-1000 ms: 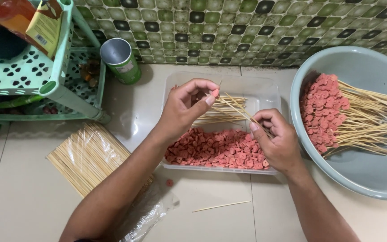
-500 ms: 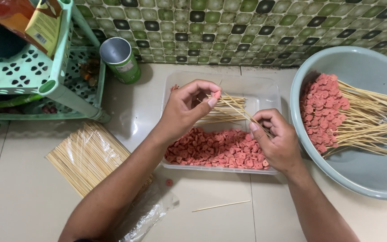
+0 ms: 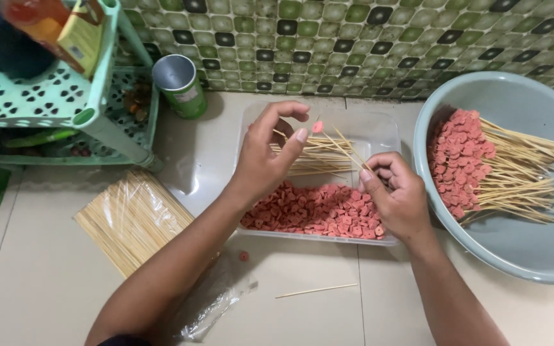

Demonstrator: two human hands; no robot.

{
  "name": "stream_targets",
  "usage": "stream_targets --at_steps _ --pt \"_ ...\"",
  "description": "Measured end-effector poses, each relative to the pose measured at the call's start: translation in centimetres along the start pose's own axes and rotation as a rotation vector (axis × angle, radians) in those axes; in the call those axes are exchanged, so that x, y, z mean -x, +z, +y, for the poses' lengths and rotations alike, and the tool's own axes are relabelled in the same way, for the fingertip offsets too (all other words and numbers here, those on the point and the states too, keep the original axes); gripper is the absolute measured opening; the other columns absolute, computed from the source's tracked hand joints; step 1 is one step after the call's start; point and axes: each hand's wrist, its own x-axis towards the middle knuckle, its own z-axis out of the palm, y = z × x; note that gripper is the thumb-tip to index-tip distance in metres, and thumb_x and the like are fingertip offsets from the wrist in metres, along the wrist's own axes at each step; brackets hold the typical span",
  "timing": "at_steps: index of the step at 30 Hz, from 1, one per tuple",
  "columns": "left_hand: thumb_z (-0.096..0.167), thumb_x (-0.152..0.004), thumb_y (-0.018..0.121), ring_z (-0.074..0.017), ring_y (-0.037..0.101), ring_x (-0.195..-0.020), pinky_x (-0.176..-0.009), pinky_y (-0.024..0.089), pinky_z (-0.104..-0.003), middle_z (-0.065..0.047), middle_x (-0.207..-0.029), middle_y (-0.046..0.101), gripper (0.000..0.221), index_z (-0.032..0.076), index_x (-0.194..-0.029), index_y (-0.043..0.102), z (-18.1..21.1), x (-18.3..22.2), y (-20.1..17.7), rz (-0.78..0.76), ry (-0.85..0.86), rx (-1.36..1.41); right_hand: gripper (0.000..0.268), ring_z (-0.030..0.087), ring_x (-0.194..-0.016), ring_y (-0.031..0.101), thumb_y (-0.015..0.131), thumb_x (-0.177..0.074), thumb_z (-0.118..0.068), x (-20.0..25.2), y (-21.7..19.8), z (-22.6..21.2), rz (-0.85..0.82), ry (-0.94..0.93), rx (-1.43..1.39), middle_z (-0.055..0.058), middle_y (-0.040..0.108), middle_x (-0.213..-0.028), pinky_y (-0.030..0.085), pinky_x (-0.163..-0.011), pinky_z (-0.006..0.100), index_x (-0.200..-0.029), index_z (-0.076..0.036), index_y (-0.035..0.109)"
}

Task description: Skewering small pink food items onto wooden sticks and organizing them in a plastic container.

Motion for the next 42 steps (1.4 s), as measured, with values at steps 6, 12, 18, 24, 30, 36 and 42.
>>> stream_targets --at_steps 6,12,18,24,30,36,42 --pt "0.014 -0.097 0.065 -0.0232 0.068 -0.075 -0.069 0.055 -0.035 -0.008 -0.097 0.071 0.020 0.010 -0.117 0.068 2.9 2.1 -0.2 -0.108 0.086 -0.276 0.013 0.009 -0.062 0.060 0.065 -0.103 -0.012 0.1 -0.2 -0.4 0.019 0.053 -0.050 0.010 0.070 -0.077 0.049 -0.059 0.021 -0.110 -0.001 0.064" --pt "0.019 -0.096 0.067 -0.0232 0.069 -0.074 -0.077 0.056 -0.041 -0.001 -0.094 0.069 0.021 0.016 -0.116 0.064 3.6 5.4 -1.1 -0.199 0.170 -0.520 0.013 0.009 -0.070 0.058 0.070 -0.101 -0.015 0.0 -0.4 -0.5 0.007 0.062 0.010 0.009 0.070 -0.081 0.051 -0.065 0.023 -0.107 -0.004 0.069" --pt "0.018 -0.091 0.069 -0.0338 0.069 -0.078 -0.077 0.055 -0.048 -0.007 -0.085 0.065 0.010 0.015 -0.099 0.064 2.7 7.7 -0.8 -0.356 0.201 -0.620 0.012 0.010 -0.076 0.060 0.075 -0.099 -0.019 -0.2 -0.2 -0.2 -0.005 0.042 0.108 0.007 0.068 -0.081 0.052 -0.069 0.027 -0.104 -0.007 0.073" --pt "0.022 -0.092 0.071 -0.0316 0.071 -0.083 -0.078 0.057 -0.046 -0.006 -0.086 0.067 0.009 0.016 -0.098 0.067 0.9 9.4 -0.3 -0.361 0.262 -0.711 0.010 0.017 -0.083 0.068 0.078 -0.096 -0.017 -0.8 -0.2 0.0 -0.044 -0.042 0.238 0.008 0.071 -0.086 0.055 -0.078 0.032 -0.103 -0.009 0.076" --pt "0.028 -0.094 0.069 -0.0320 0.073 -0.089 -0.076 0.058 -0.046 -0.008 -0.091 0.069 0.014 0.016 -0.100 0.068 -0.2 9.8 0.1 -0.375 0.269 -0.767 0.011 0.022 -0.085 0.068 0.078 -0.096 -0.016 -3.3 -0.2 -1.1 -0.092 -0.109 0.310 0.010 0.070 -0.088 0.056 -0.080 0.037 -0.101 -0.008 0.076" --pt "0.034 -0.102 0.056 -0.0332 0.074 -0.091 -0.078 0.059 -0.045 -0.010 -0.092 0.072 0.025 0.014 -0.103 0.072 1.1 9.0 -0.3 -0.492 0.136 -0.767 0.011 0.026 -0.087 0.068 0.078 -0.092 -0.014 -7.0 1.4 -1.2 -0.160 -0.167 0.354 0.012 0.068 -0.087 0.055 -0.080 0.040 -0.101 -0.007 0.076" --pt "0.036 -0.102 0.051 -0.0399 0.074 -0.095 -0.080 0.058 -0.050 -0.014 -0.093 0.072 0.032 0.011 -0.103 0.071 0.7 8.9 -0.3 -0.520 0.141 -0.774 0.009 0.034 -0.097 0.064 0.080 -0.087 -0.018 -10.2 4.0 0.0 -0.180 -0.303 0.560 0.011 0.064 -0.098 0.052 -0.086 0.048 -0.095 -0.014 0.077"
